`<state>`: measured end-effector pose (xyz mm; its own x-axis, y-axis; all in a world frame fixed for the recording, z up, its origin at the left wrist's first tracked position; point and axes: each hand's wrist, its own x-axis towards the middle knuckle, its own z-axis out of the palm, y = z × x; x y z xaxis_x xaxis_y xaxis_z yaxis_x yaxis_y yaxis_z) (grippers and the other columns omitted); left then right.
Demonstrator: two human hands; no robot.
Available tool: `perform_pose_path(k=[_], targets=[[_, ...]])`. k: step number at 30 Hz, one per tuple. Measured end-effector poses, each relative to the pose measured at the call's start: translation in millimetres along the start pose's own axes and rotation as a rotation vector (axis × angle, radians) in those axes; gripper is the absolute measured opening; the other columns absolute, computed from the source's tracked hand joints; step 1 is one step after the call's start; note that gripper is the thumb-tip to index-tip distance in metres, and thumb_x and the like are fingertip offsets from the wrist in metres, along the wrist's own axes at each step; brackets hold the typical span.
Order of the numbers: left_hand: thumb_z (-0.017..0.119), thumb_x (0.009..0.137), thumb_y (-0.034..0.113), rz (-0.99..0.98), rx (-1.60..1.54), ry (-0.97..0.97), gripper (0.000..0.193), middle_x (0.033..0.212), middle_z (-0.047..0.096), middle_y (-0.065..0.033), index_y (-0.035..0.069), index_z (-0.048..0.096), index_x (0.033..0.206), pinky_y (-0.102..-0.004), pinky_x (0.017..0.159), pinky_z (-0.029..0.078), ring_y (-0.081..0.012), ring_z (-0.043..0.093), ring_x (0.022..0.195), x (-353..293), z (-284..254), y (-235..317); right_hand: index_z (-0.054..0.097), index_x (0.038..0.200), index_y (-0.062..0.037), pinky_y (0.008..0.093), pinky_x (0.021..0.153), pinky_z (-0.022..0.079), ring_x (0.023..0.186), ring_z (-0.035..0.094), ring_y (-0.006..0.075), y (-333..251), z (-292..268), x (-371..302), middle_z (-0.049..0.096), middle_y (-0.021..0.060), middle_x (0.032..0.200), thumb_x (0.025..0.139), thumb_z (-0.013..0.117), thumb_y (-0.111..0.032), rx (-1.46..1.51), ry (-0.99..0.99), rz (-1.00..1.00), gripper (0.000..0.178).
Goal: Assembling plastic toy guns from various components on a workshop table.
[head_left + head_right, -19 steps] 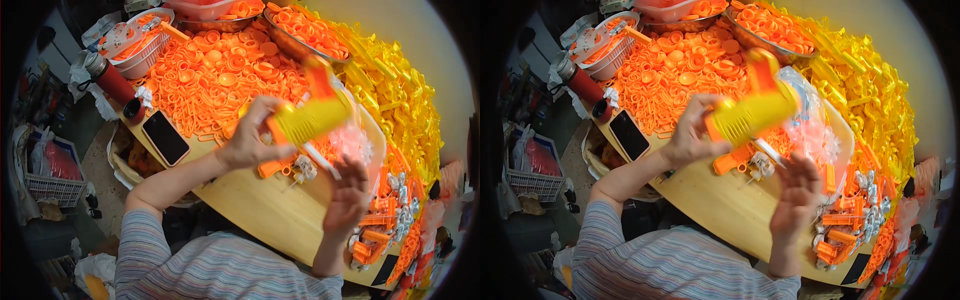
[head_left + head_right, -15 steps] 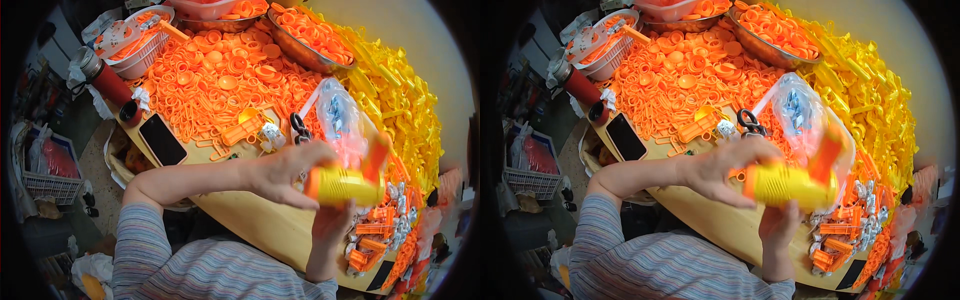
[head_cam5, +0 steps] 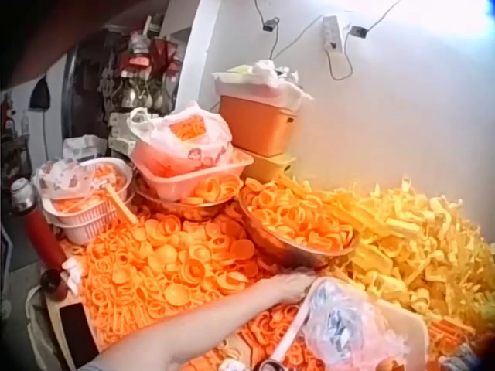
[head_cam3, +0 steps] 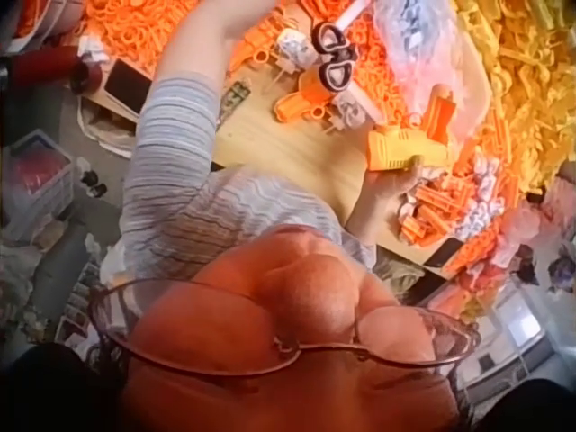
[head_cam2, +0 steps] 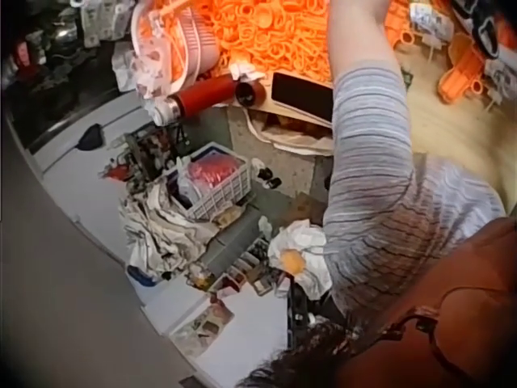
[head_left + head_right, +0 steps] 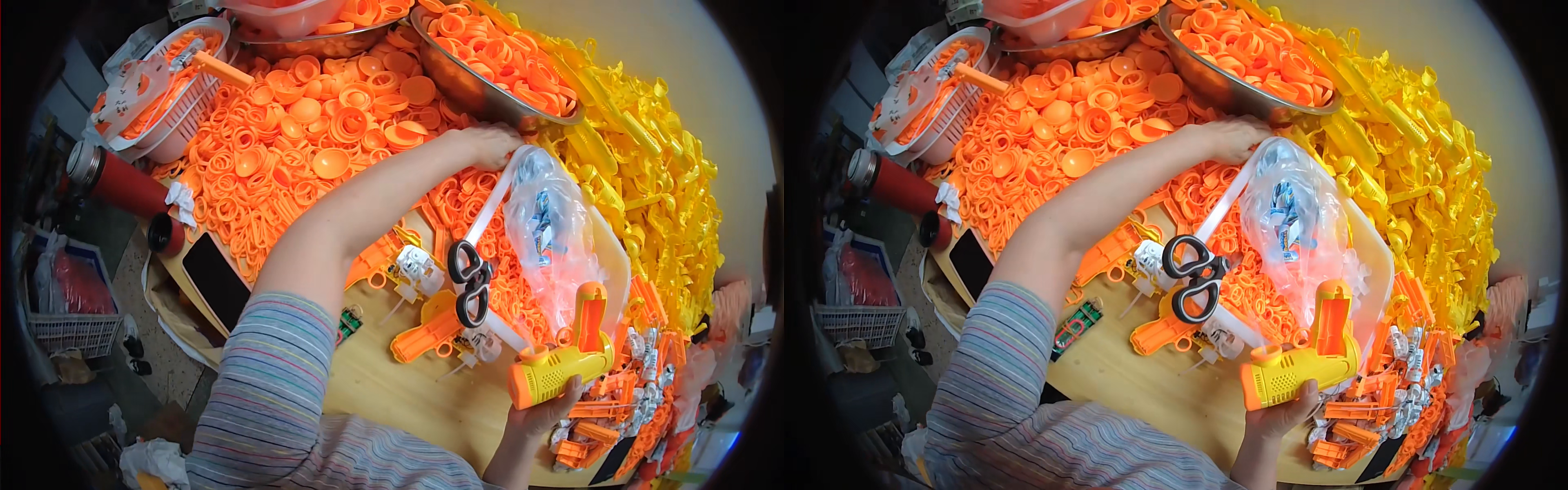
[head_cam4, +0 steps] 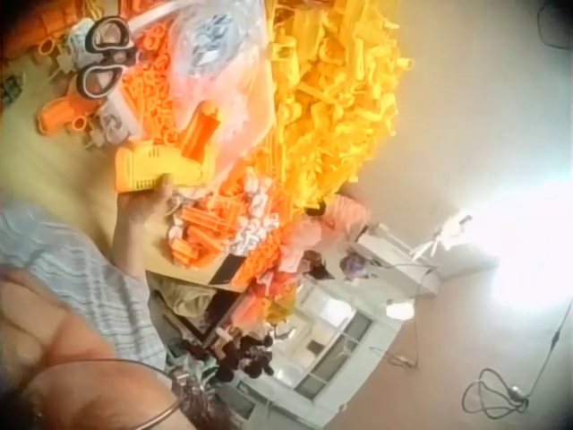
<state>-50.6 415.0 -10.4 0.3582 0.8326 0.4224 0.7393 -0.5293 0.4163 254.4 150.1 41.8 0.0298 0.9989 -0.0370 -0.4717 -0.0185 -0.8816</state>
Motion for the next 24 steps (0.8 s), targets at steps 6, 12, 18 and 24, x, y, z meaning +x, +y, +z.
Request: perform_pose_path(k=[6, 12, 18, 24], targets=[[0.063, 0.082, 0.029, 0.046, 0.22, -0.234, 0.031, 0.109, 0.06, -0.0081, 0.013, 0.063, 0.108, -0.0437, 0.094, 0.043, -0.0299, 0.051, 0.111, -5.2, -24.0, 1.3, 0.044, 0.13, -0.0067, 0.0435, 0.083, 0.053, 0.102, 0.06, 0.0248, 0.6, 2.9, 2.8, 0.058, 0.0098, 0.115, 0.087, 0.056, -0.04, -0.03, -0.112, 0.013, 0.056], [0.062, 0.077, 0.02, -0.078, 0.476, -0.398, 0.017, 0.098, 0.066, -0.0064, 0.012, 0.071, 0.089, -0.045, 0.088, 0.046, -0.0274, 0.057, 0.106, -72.0, -106.9, -1.0, 0.043, 0.132, -0.005, 0.0444, 0.086, 0.052, 0.103, 0.059, 0.0251, -0.4, -3.2, 0.6, 0.058, 0.0107, 0.115, 0.087, 0.056, -0.039, -0.014, -0.102, 0.073, 0.057], [0.056, 0.072, 0.008, -0.051, 0.352, -0.149, 0.016, 0.087, 0.066, -0.0165, 0.004, 0.067, 0.083, -0.0461, 0.072, 0.052, -0.035, 0.064, 0.086, -56.7, -98.2, 9.0, 0.042, 0.133, -0.0033, 0.0447, 0.093, 0.048, 0.108, 0.057, 0.0263, 3.9, -14.4, -1.2, 0.056, 0.0118, 0.121, 0.087, 0.053, -0.038, -0.145, -0.152, 0.055, 0.058], [0.061, 0.079, 0.01, 0.001, 0.129, -0.151, 0.033, 0.115, 0.062, -0.0128, 0.009, 0.061, 0.113, -0.0428, 0.094, 0.046, -0.0317, 0.057, 0.111, 7.3, -0.9, -10.1, 0.039, 0.136, -0.0033, 0.0435, 0.097, 0.045, 0.115, 0.053, 0.026, 9.6, -17.5, -2.4, 0.053, 0.013, 0.126, 0.087, 0.053, -0.037, -0.174, -0.152, 0.054, 0.062]])
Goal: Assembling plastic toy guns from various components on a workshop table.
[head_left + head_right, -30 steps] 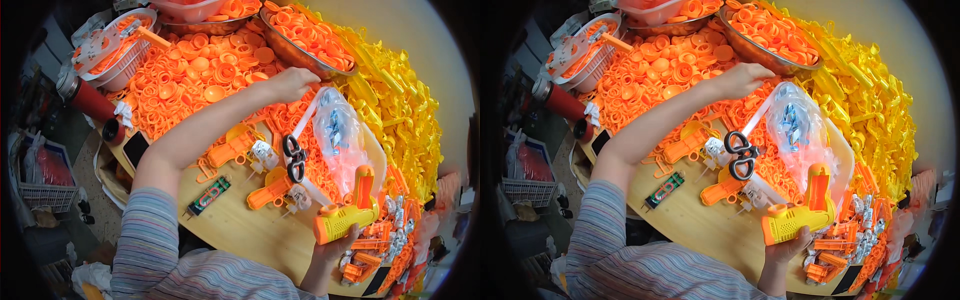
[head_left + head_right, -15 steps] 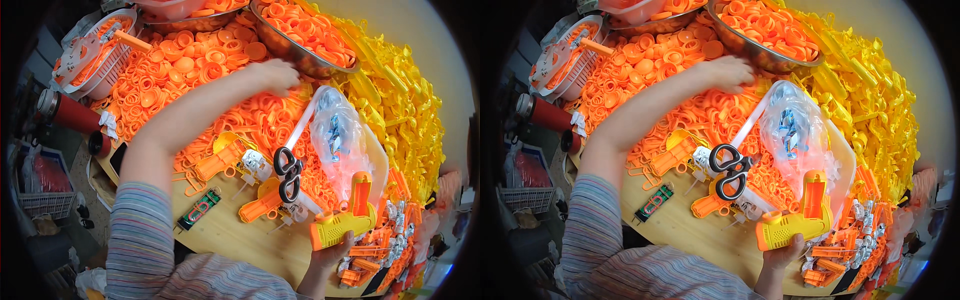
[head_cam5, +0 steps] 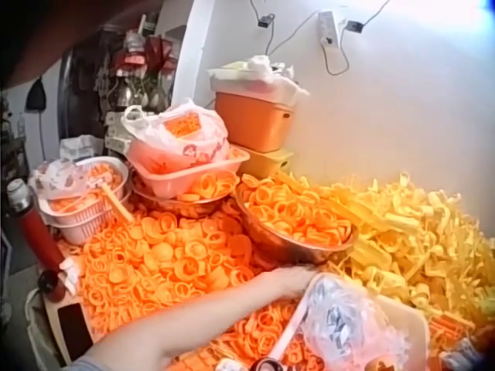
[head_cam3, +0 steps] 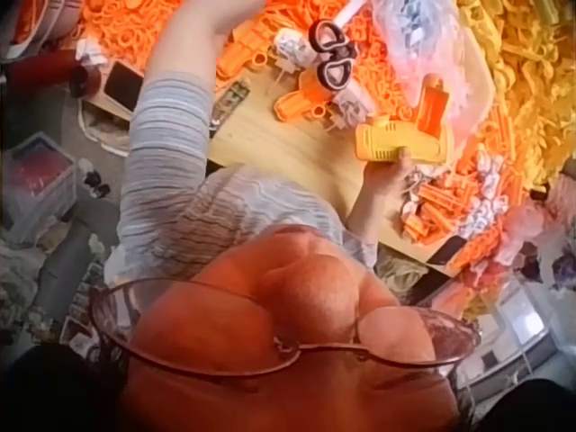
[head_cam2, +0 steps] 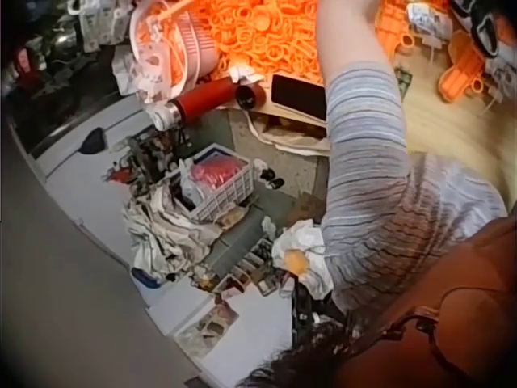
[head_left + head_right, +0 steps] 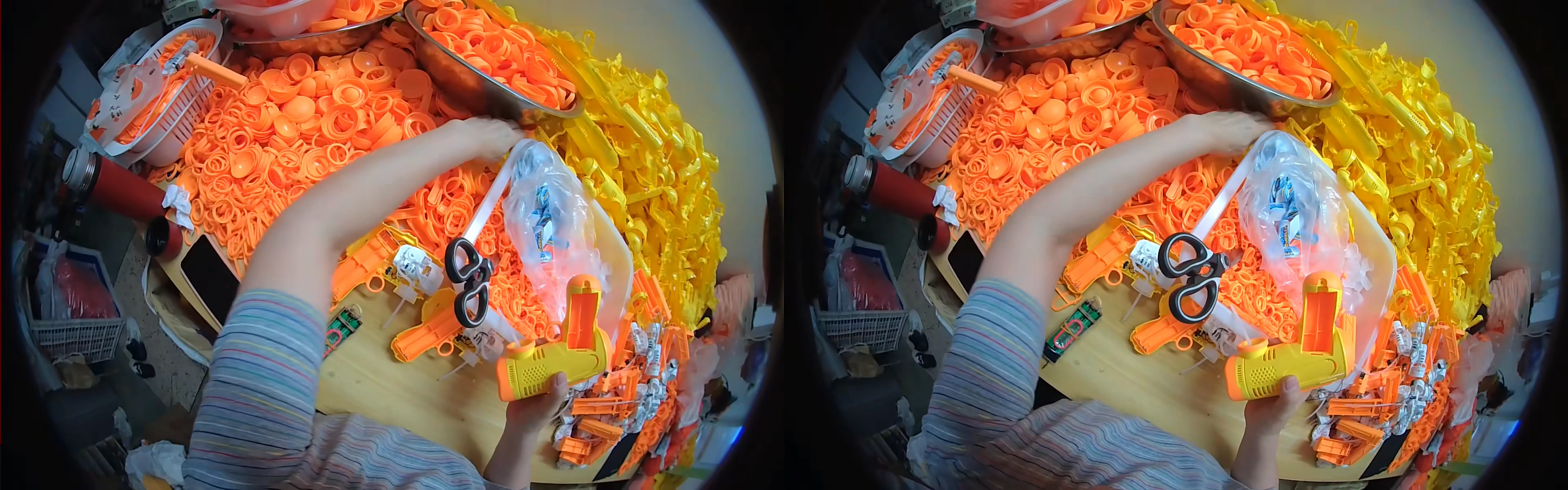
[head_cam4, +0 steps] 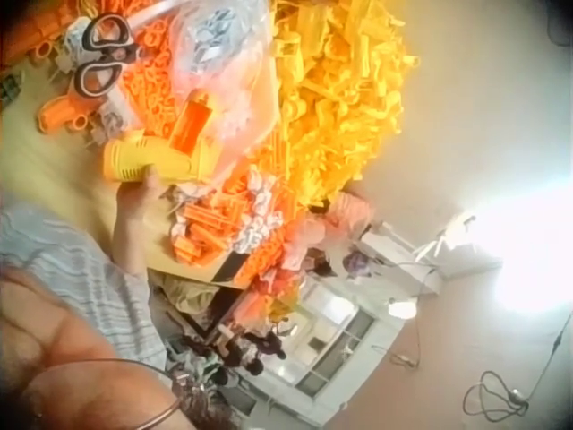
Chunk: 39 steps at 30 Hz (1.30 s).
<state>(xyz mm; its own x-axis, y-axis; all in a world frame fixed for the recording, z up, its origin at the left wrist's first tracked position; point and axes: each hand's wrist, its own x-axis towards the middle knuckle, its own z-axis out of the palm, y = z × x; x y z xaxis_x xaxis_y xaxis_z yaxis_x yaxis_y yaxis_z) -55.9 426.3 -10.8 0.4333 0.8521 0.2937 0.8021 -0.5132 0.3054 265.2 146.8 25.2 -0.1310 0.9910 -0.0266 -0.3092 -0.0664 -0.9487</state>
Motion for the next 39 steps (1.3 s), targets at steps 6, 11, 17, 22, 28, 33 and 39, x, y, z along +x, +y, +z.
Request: perform_pose_path(k=[6, 11, 17, 22, 28, 33, 39], targets=[[0.057, 0.086, 0.026, -0.047, 0.025, -0.176, 0.034, 0.12, 0.06, -0.0152, 0.008, 0.061, 0.114, -0.0429, 0.098, 0.042, -0.0313, 0.053, 0.116, 11.6, -13.0, 18.3, 0.038, 0.136, -0.0026, 0.043, 0.097, 0.045, 0.116, 0.053, 0.0259, -2.5, -4.5, 0.5, 0.054, 0.0134, 0.124, 0.086, 0.056, -0.036, 0.008, 0.025, -0.032, 0.063], [0.057, 0.082, 0.027, -0.421, 0.491, -0.302, 0.032, 0.117, 0.064, -0.0097, 0.009, 0.07, 0.105, -0.0415, 0.096, 0.039, -0.0264, 0.054, 0.116, -40.3, -40.4, 8.5, 0.041, 0.132, 0.0004, 0.0418, 0.093, 0.049, 0.109, 0.058, 0.0265, -2.0, -1.0, 5.5, 0.056, 0.0151, 0.119, 0.085, 0.058, -0.037, -0.04, 0.03, -0.031, 0.063], [0.053, 0.087, 0.028, -0.571, 0.428, -0.375, 0.032, 0.112, 0.067, -0.0125, 0.007, 0.069, 0.106, -0.0414, 0.095, 0.04, -0.028, 0.062, 0.105, -79.6, -98.9, -0.5, 0.045, 0.127, 0.0026, 0.0415, 0.086, 0.053, 0.101, 0.062, 0.027, 4.9, -4.9, 8.0, 0.059, 0.0153, 0.113, 0.085, 0.058, -0.037, -0.047, 0.116, -0.06, 0.059], [0.055, 0.089, 0.029, -0.667, 0.417, -0.333, 0.029, 0.101, 0.069, -0.0119, 0.008, 0.069, 0.104, -0.0433, 0.086, 0.046, -0.0308, 0.063, 0.098, -119.0, -135.7, -2.8, 0.043, 0.127, 0.0029, 0.0404, 0.089, 0.051, 0.103, 0.06, 0.0259, 3.0, -5.1, 11.6, 0.058, 0.016, 0.113, 0.084, 0.06, -0.029, 0.014, 0.104, -0.007, 0.056], [0.066, 0.084, 0.025, -0.127, -0.232, 0.46, 0.026, 0.081, 0.068, -0.0124, 0.006, 0.066, 0.101, -0.0359, 0.068, 0.053, -0.0209, 0.068, 0.078, -153.1, -144.8, 113.6, 0.044, 0.128, 0.0036, 0.0435, 0.088, 0.053, 0.105, 0.06, 0.0277, -7.5, 4.8, -0.5, 0.059, 0.017, 0.114, 0.086, 0.06, -0.035, -0.003, 0.011, -0.015, 0.059], [0.073, 0.083, 0.027, -0.139, -0.612, 0.013, 0.066, 0.103, 0.062, -0.0158, 0.001, 0.04, 0.133, -0.0296, 0.067, 0.052, -0.0187, 0.065, 0.081, -209.7, -137.7, 250.8, 0.039, 0.133, 0.0017, 0.0433, 0.092, 0.051, 0.11, 0.058, 0.0287, -14.1, 39.7, -21.4, 0.056, 0.0176, 0.12, 0.087, 0.06, -0.04, 0.074, -0.179, -0.018, 0.066], [0.076, 0.077, 0.019, -0.164, -0.753, 0.19, 0.093, 0.132, 0.044, -0.0198, 0.003, 0.016, 0.146, -0.0377, 0.097, 0.043, -0.0284, 0.052, 0.117, -244.7, -100.9, 282.6, 0.035, 0.137, -0.0014, 0.0399, 0.102, 0.042, 0.122, 0.05, 0.0253, -14.7, 85.2, -43.1, 0.05, 0.0125, 0.131, 0.088, 0.058, -0.05, 0.007, -0.188, 0.079, 0.073]])
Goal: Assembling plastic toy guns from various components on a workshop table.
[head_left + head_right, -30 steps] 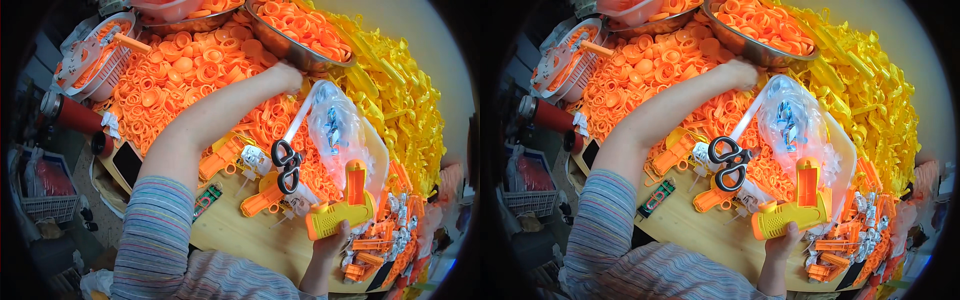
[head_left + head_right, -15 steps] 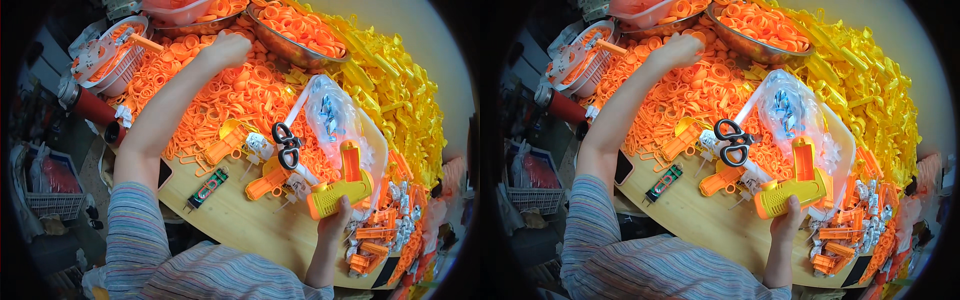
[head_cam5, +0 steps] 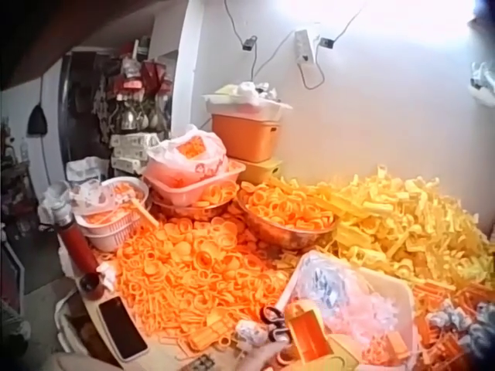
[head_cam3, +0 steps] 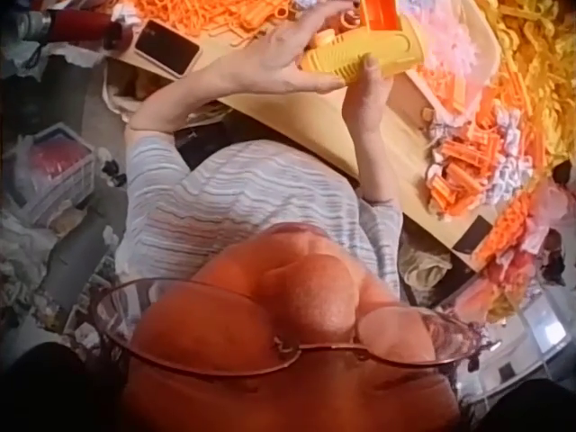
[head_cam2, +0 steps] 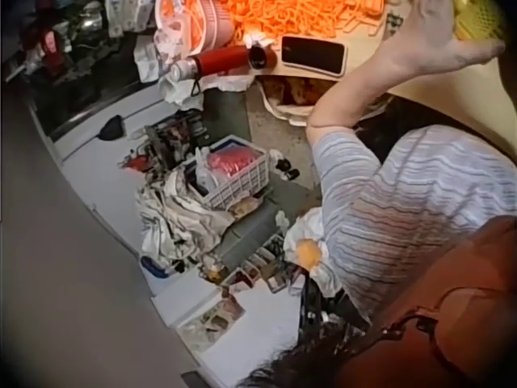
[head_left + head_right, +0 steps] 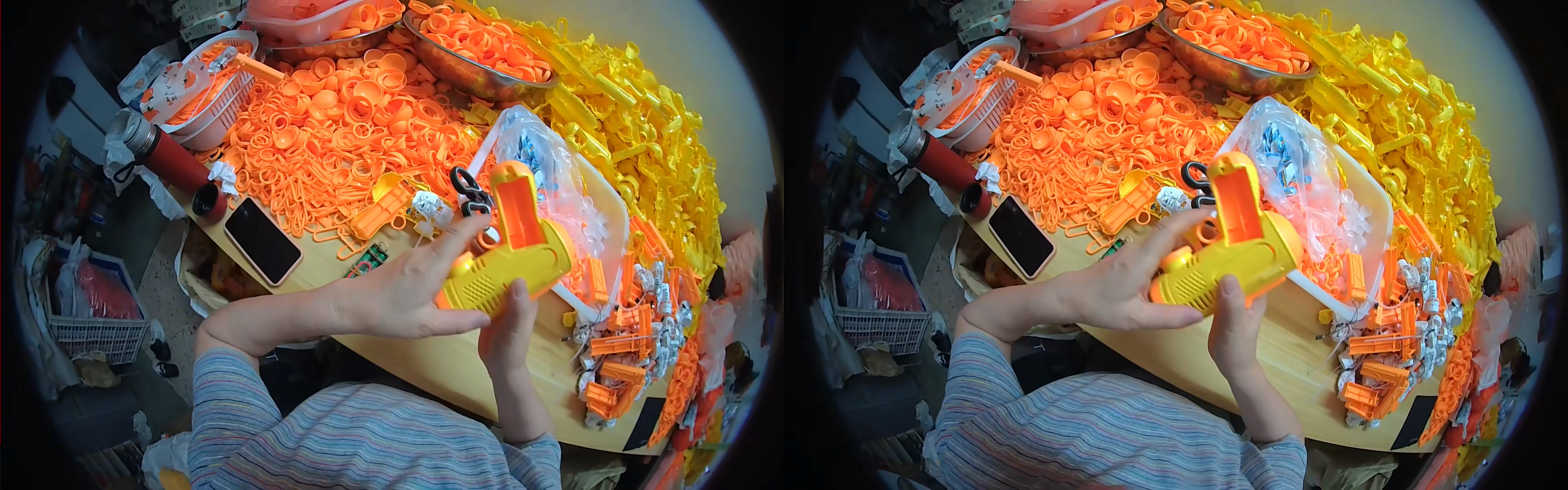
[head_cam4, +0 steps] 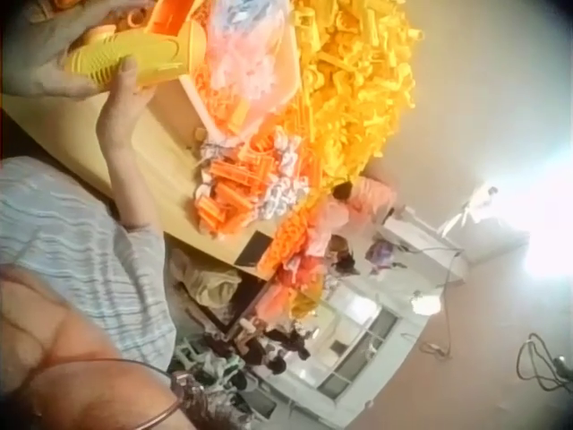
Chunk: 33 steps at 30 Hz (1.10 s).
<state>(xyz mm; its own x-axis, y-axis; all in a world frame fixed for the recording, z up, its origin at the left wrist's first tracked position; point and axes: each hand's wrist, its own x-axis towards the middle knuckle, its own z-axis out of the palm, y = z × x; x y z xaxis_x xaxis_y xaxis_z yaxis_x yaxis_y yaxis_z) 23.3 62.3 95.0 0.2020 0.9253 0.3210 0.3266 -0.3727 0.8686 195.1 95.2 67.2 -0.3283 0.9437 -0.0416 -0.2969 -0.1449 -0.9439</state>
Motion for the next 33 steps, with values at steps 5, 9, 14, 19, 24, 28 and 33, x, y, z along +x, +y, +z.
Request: perform_pose_path(k=[5, 9, 14, 19, 24, 28, 33], targets=[[0.073, 0.08, 0.016, -0.198, -0.589, 0.168, 0.081, 0.121, 0.053, -0.0172, 0.004, 0.022, 0.142, -0.0309, 0.085, 0.051, -0.0183, 0.059, 0.106, -9.2, -25.0, 7.4, 0.028, 0.141, -0.0031, 0.0418, 0.106, 0.036, 0.128, 0.045, 0.0271, 0.5, 7.6, -11.3, 0.048, 0.0146, 0.135, 0.091, 0.058, -0.044, -0.023, -0.208, -0.285, 0.071], [0.07, 0.083, 0.029, -0.147, -0.597, 0.427, 0.082, 0.1, 0.063, -0.0124, 0.001, 0.018, 0.14, -0.0252, 0.049, 0.05, -0.0157, 0.065, 0.072, 25.9, -60.6, -24.4, 0.04, 0.129, -0.0029, 0.04, 0.101, 0.041, 0.119, 0.053, 0.026, 6.8, -24.9, -19.5, 0.057, 0.0162, 0.123, 0.095, 0.053, -0.023, -0.128, -0.139, -0.16, 0.042], [0.068, 0.08, 0.042, -0.553, -0.434, 0.367, 0.059, 0.091, 0.064, -0.0131, -0.002, 0.049, 0.113, -0.0263, 0.043, 0.049, -0.0161, 0.062, 0.059, 99.0, -100.5, -104.9, 0.046, 0.118, -0.0029, 0.0368, 0.095, 0.046, 0.108, 0.058, 0.0216, 27.1, -58.6, -42.0, 0.061, 0.0133, 0.112, 0.095, 0.051, -0.012, -0.099, 0.011, 0.015, 0.026], [0.064, 0.085, 0.043, -0.723, -0.238, 0.488, 0.044, 0.079, 0.065, -0.0082, 0.004, 0.061, 0.104, -0.024, 0.047, 0.051, -0.0142, 0.06, 0.055, 166.4, -83.8, -145.0, 0.048, 0.117, -0.0036, 0.0334, 0.094, 0.044, 0.108, 0.056, 0.0183, 45.6, -88.0, -52.7, 0.058, 0.0104, 0.116, 0.087, 0.063, -0.004, -0.378, 0.127, -0.072, 0.033], [0.067, 0.086, 0.037, -0.577, -0.248, 0.625, 0.064, 0.118, 0.056, -0.0161, -0.003, 0.043, 0.13, -0.0287, 0.061, 0.056, -0.0204, 0.063, 0.081, 164.0, -69.2, -143.8, 0.044, 0.129, -0.0039, 0.036, 0.099, 0.039, 0.118, 0.049, 0.0227, 51.7, -103.6, -24.5, 0.051, 0.0108, 0.126, 0.077, 0.075, -0.01, -0.844, 0.136, -0.27, 0.061], [0.068, 0.086, 0.027, -0.386, -0.04, 0.56, 0.06, 0.115, 0.056, -0.0144, -0.004, 0.041, 0.13, -0.0297, 0.063, 0.055, -0.0187, 0.061, 0.081, 118.4, -76.6, -125.4, 0.039, 0.135, -0.0037, 0.0408, 0.1, 0.039, 0.12, 0.047, 0.0307, 56.8, -100.0, 8.1, 0.051, 0.0153, 0.126, 0.069, 0.08, -0.018, -1.173, 0.052, -0.489, 0.079], [0.064, 0.087, 0.014, -0.28, 0.211, 0.296, 0.022, 0.081, 0.062, -0.0027, -0.001, 0.06, 0.102, -0.0244, 0.063, 0.047, -0.0099, 0.058, 0.069, 32.4, -53.4, -92.4, 0.043, 0.132, -0.0017, 0.0424, 0.097, 0.043, 0.118, 0.048, 0.0361, 62.1, -97.8, 30.7, 0.053, 0.0215, 0.123, 0.066, 0.08, -0.02, -1.262, -0.049, -0.486, 0.078]])
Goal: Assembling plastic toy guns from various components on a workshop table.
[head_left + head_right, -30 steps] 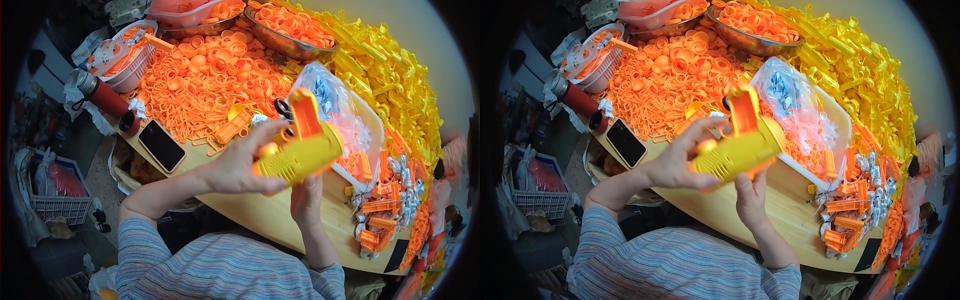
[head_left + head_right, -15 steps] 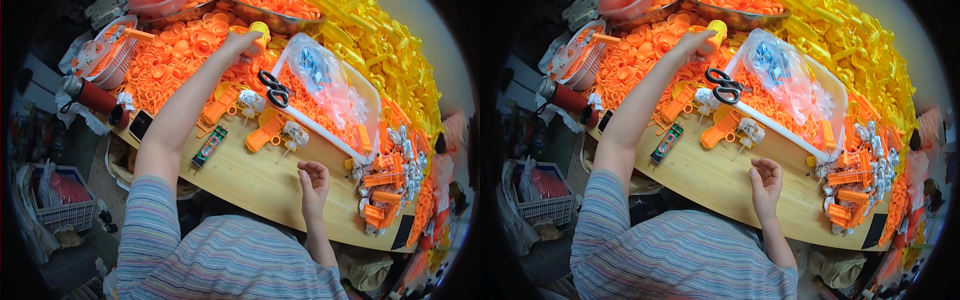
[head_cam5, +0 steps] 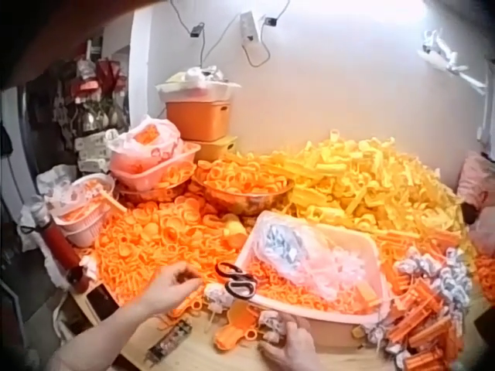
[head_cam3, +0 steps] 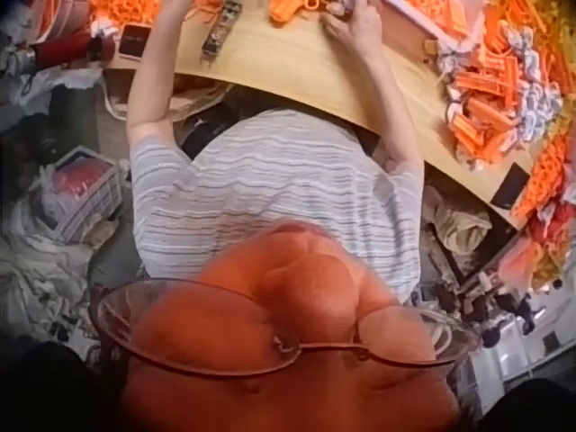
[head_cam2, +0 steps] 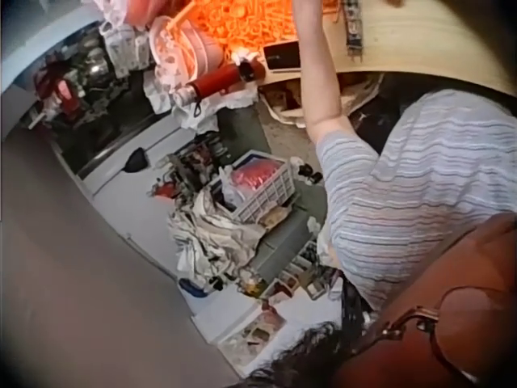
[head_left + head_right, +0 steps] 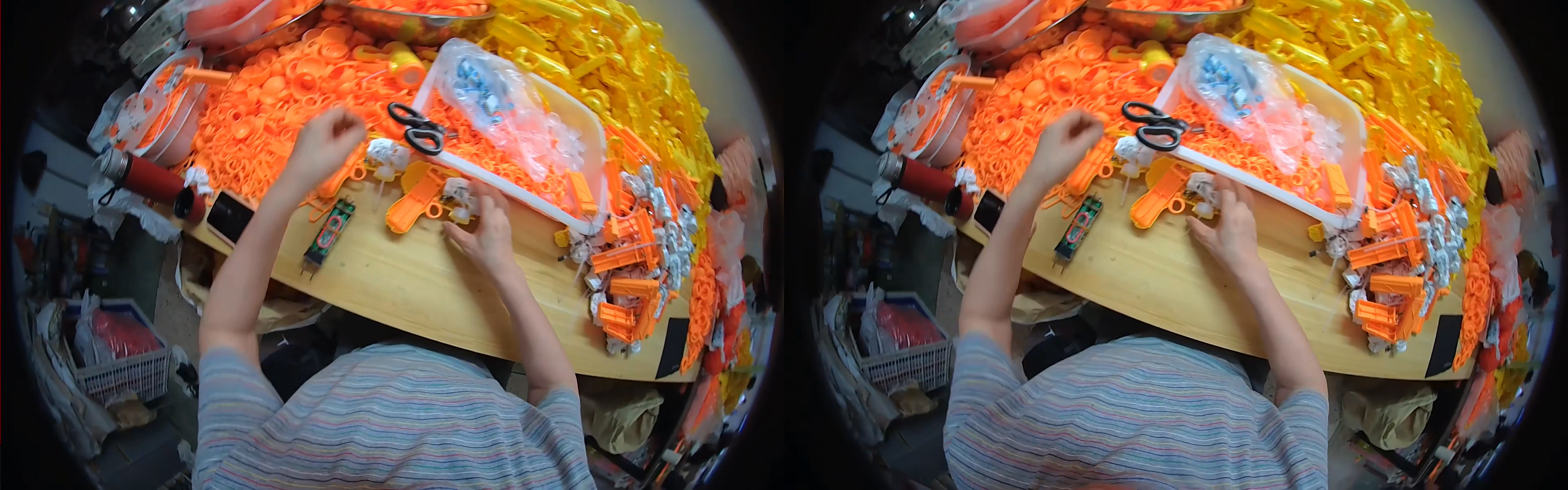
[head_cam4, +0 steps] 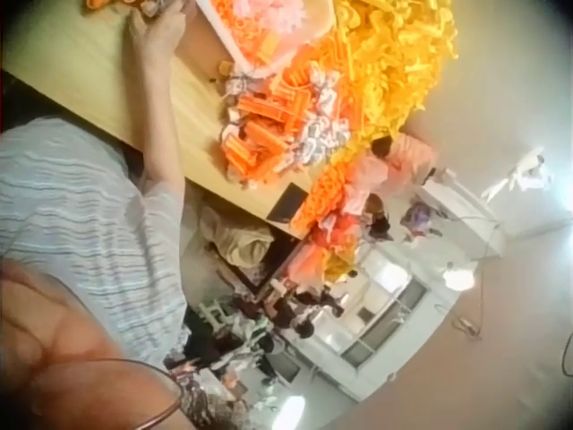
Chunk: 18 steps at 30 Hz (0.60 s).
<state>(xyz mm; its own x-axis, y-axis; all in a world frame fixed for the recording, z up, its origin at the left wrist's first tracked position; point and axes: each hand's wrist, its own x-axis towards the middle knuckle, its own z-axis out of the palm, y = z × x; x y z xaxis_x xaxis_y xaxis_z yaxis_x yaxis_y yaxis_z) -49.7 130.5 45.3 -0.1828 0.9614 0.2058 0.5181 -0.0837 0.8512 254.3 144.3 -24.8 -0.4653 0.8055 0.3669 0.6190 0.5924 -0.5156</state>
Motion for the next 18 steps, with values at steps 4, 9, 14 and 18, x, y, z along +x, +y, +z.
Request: perform_pose_path(k=[4, 9, 14, 18], targets=[[0.067, 0.082, 0.013, 0.152, 0.226, -0.106, 0.028, 0.095, 0.062, -0.0109, 0.0, 0.06, 0.105, -0.0288, 0.071, 0.047, -0.0196, 0.06, 0.082, -81.7, 27.0, 30.9, 0.049, 0.121, -0.0016, 0.0422, 0.093, 0.046, 0.112, 0.052, 0.037, 2.5, 3.8, -2.2, 0.051, 0.0214, 0.12, 0.066, 0.075, -0.013, 0.219, 0.022, 0.062, 0.062], [0.072, 0.075, 0.018, 0.333, 0.364, -0.083, 0.049, 0.127, 0.049, -0.0186, 0.005, 0.057, 0.12, -0.0393, 0.096, 0.042, -0.034, 0.048, 0.118, -121.7, 73.6, 40.3, 0.047, 0.123, -0.0025, 0.0418, 0.093, 0.046, 0.111, 0.051, 0.038, 8.7, -16.4, -30.0, 0.048, 0.021, 0.121, 0.067, 0.074, -0.011, 0.146, -0.048, 0.001, 0.063], [0.077, 0.071, 0.029, 0.385, 0.379, -0.195, 0.071, 0.143, 0.035, -0.0185, 0.012, 0.049, 0.134, -0.0505, 0.107, 0.027, -0.0404, 0.03, 0.132, -130.7, 109.1, 44.2, 0.047, 0.127, -0.004, 0.0424, 0.098, 0.042, 0.117, 0.048, 0.0389, 5.9, -63.7, -50.8, 0.045, 0.0223, 0.129, 0.07, 0.076, -0.014, 0.09, -0.225, -0.098, 0.064], [0.076, 0.073, 0.029, 0.391, 0.32, -0.203, 0.069, 0.142, 0.036, -0.0183, 0.012, 0.049, 0.133, -0.0523, 0.105, 0.027, -0.0396, 0.033, 0.13, -134.6, 125.2, 35.0, 0.057, 0.118, -0.0043, 0.0377, 0.087, 0.049, 0.105, 0.059, 0.0288, -7.5, -132.4, -21.4, 0.06, 0.0153, 0.113, 0.076, 0.075, -0.015, 0.07, -0.466, -0.095, 0.046]])
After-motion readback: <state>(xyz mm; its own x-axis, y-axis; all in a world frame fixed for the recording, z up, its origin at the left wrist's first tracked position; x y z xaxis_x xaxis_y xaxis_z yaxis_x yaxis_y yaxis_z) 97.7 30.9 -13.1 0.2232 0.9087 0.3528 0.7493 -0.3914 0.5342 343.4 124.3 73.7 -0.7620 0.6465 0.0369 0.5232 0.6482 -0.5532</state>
